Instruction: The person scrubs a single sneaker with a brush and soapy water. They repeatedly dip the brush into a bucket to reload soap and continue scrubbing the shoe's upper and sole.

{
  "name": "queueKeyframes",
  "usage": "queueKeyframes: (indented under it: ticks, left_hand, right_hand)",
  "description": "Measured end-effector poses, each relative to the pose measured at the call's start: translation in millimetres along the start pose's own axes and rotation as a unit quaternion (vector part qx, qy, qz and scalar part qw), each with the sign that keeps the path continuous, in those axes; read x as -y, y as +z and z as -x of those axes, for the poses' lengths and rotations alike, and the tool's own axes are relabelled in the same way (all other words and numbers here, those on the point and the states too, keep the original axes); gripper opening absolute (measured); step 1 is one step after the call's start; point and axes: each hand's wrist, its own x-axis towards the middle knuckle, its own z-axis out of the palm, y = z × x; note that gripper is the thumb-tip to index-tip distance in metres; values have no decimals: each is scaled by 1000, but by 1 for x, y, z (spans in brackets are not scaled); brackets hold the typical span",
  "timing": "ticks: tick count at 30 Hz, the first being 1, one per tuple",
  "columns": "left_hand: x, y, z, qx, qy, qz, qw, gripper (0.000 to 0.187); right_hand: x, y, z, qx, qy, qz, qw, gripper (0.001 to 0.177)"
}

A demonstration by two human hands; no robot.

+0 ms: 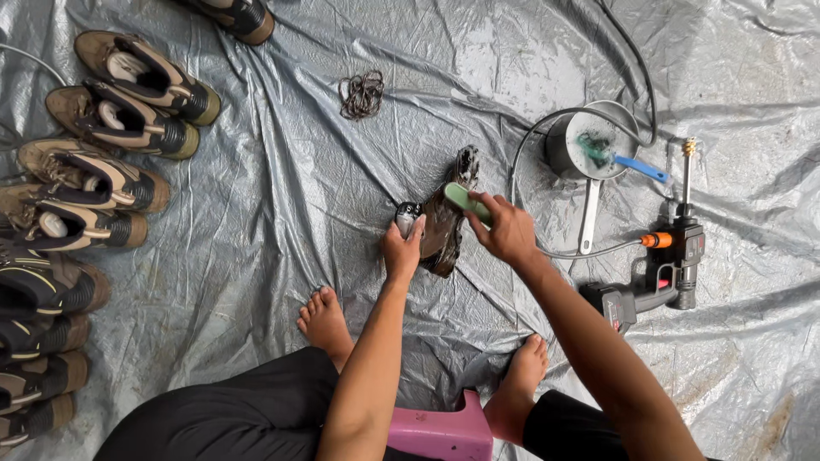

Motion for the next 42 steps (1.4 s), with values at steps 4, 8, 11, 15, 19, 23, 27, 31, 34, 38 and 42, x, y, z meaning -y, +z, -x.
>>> queueKeyframes:
  ticks: [4,8,11,15,19,23,27,31,34,38,42]
  left_hand:
    - [22,11,-1,-20,-4,-8,1000,50]
    - [5,2,9,-5,-11,1,1000,54]
    - [8,1,13,12,-25,17,999,51]
    - [15,4,9,18,-17,32,999,49]
    - [15,-5,7,50,-22,40,998,51]
    - [34,5,-2,73,-35,46,996,53]
    - [12,-1,1,83,-38,57,994,54]
    - [29,-2,3,88,-37,27,995,59]
    - [11,-7,7,105,-36,41,993,53]
    - [22,0,6,101,-32,46,993,54]
    - [25,1,4,112,-21,27,993,52]
  right_hand:
    - [48,-7,36,31,-24,-41,998,29]
    - [22,-8,29,73,-77,-17,994,32]
    - [6,-9,-2,33,-45,22,998,32]
    - [1,25,9,-18,12,-4,1000,33]
    - [55,-5,59,95,-47,-28,994,34]
    - [5,-13,3,32,-76,5,997,29]
    - [1,-10,-10,-18,-36,7,999,29]
    - [41,-9,52,73,-52,-76,993,26]
    - [11,-12,30,99,-120,-58,986,24]
    - [-22,-9,-5,-2,-34,11,999,30]
    - [27,5,55,51,-24,-72,996,29]
